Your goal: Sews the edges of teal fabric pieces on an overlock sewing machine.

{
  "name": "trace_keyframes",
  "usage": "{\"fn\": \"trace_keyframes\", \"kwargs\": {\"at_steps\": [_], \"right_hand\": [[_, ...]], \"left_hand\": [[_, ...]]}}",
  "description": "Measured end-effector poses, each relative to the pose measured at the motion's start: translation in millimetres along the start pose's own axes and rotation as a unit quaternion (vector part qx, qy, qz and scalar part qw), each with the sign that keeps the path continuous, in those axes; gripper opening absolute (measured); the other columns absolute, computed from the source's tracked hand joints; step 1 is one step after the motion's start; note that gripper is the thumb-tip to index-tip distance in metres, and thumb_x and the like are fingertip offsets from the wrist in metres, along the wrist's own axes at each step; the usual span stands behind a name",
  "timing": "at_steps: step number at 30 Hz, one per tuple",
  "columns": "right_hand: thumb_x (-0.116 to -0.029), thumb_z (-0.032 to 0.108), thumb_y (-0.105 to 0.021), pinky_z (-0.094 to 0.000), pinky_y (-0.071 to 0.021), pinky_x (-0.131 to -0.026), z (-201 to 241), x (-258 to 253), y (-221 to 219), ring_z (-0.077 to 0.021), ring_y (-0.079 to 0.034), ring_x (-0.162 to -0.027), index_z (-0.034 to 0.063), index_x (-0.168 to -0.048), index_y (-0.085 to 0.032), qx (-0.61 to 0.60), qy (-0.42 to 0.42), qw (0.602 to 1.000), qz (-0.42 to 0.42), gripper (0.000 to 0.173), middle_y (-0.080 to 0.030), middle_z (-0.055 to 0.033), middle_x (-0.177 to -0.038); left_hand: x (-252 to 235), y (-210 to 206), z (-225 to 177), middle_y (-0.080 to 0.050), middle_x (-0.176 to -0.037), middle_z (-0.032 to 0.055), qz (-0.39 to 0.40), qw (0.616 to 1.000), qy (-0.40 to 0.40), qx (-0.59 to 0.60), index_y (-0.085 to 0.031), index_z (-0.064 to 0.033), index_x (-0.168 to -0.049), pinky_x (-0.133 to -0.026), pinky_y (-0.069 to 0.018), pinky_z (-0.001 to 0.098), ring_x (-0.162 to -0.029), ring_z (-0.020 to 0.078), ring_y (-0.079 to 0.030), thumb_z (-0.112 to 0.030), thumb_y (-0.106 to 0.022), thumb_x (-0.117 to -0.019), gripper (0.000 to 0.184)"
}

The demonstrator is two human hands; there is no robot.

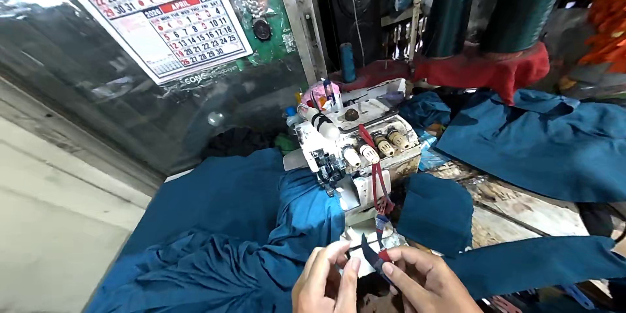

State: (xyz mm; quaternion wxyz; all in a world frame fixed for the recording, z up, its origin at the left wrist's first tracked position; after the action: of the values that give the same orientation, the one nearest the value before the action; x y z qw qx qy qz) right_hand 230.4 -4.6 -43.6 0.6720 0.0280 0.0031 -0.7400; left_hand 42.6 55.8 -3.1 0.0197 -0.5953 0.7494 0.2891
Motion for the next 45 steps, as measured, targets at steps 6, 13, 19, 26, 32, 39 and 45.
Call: {"fn": "trace_keyframes", "kwargs": {"at_steps": [6,13,19,26,32,39,45], "right_hand": [[-0.1033,0.017,-0.062,-0.0316,-0.0579,-0.05,-0.3,2.4,1.3,-0.0144,-0.066,-0.06,0.0083,-0.115,-0.073,0.024,0.053,0.998,0.018,0.018,-0.072,-0.0039,-0.084],[-0.0973,0.017,-0.072,-0.0393,-0.0647,-0.053,10.8,3.7,1.3,-0.0225,-0.072,-0.066,0.0084,-0.112,-0.062,0.004,0.049,0.999,0.004,0.019,-0.072,-0.0071,-0.103],[-0.0935,0.005,-0.073,-0.0376,-0.0603,-0.045,19.1,1.4,-3.0,-0.0247,-0.069,-0.061,0.0067,-0.117,-0.055,-0.048,0.063,0.997,0.003,0.03,-0.071,-0.0115,-0.1],[-0.0939,0.012,-0.075,-0.0359,-0.0633,-0.053,25.2,3.6,0.3,-0.0196,-0.071,-0.07,0.0127,-0.123,-0.057,0.034,0.074,0.995,0.055,0.034,-0.072,-0.0032,-0.107],[-0.0933,0.013,-0.075,-0.0351,-0.0635,-0.055,21.0,4.9,7.5,-0.0188,-0.071,-0.071,0.0149,-0.128,-0.057,0.045,0.067,0.995,0.063,0.039,-0.072,-0.0013,-0.105],[-0.0938,0.013,-0.075,-0.0379,-0.0657,-0.059,21.7,5.4,10.4,-0.0213,-0.073,-0.075,0.0137,-0.131,-0.056,0.01,0.061,0.995,0.074,0.042,-0.072,-0.0037,-0.108],[-0.0945,0.01,-0.073,-0.0371,-0.0654,-0.058,21.3,5.4,11.6,-0.0219,-0.073,-0.074,0.0112,-0.129,-0.057,-0.013,0.083,0.994,0.064,0.038,-0.073,-0.0052,-0.106]], "left_hand": [[1.2,-14.7,6.6,-0.072,-0.1,-0.0057,0.102,0.984,-0.067,-0.127,-0.079,-0.0199,-0.111,-0.075,-0.0582,0.0232,-0.087,0.0032,-0.066,-0.033,-0.072,-0.0963,0.022],[7.6,-12.2,4.2,-0.074,-0.098,0.0005,0.071,0.996,0.0,0.058,-0.079,-0.0091,-0.105,-0.075,-0.0632,0.0272,-0.085,0.0098,-0.071,-0.014,-0.073,-0.095,0.012],[9.7,-1.9,4.2,-0.074,-0.094,0.0061,0.079,0.986,0.049,0.139,-0.076,-0.0026,-0.102,-0.068,-0.0622,0.0302,-0.076,0.0153,-0.07,-0.008,-0.07,-0.0956,0.01],[2.7,4.2,6.6,-0.074,-0.096,0.0034,0.127,0.984,0.04,0.116,-0.076,-0.0063,-0.101,-0.071,-0.0642,0.0304,-0.081,0.0142,-0.072,-0.012,-0.072,-0.0956,0.009],[4.8,3.9,4.2,-0.074,-0.094,0.0058,0.115,0.984,0.057,0.126,-0.076,-0.0037,-0.1,-0.07,-0.0633,0.0306,-0.079,0.0155,-0.071,-0.009,-0.072,-0.0948,0.008],[2.8,-0.5,-1.4,-0.073,-0.089,0.0062,0.119,0.983,0.06,0.126,-0.075,-0.0027,-0.099,-0.062,-0.0603,0.0287,-0.071,0.0147,-0.068,-0.009,-0.07,-0.0965,0.008],[3.4,-4.9,-4.0,-0.072,-0.088,0.008,0.121,0.98,0.065,0.141,-0.074,-0.0009,-0.099,-0.06,-0.0593,0.0285,-0.069,0.0153,-0.067,-0.007,-0.069,-0.0965,0.008]]}}
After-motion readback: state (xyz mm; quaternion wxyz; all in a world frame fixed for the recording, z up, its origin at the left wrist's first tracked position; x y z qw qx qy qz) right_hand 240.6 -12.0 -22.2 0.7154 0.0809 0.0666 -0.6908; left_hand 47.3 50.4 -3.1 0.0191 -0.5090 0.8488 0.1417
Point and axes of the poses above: each hand's wrist, its own x-axis away from the middle knuckle, its own y-axis out of the back of the hand, z = x × y, the point moved 3 cm from there along -x, towards the middle knuckle
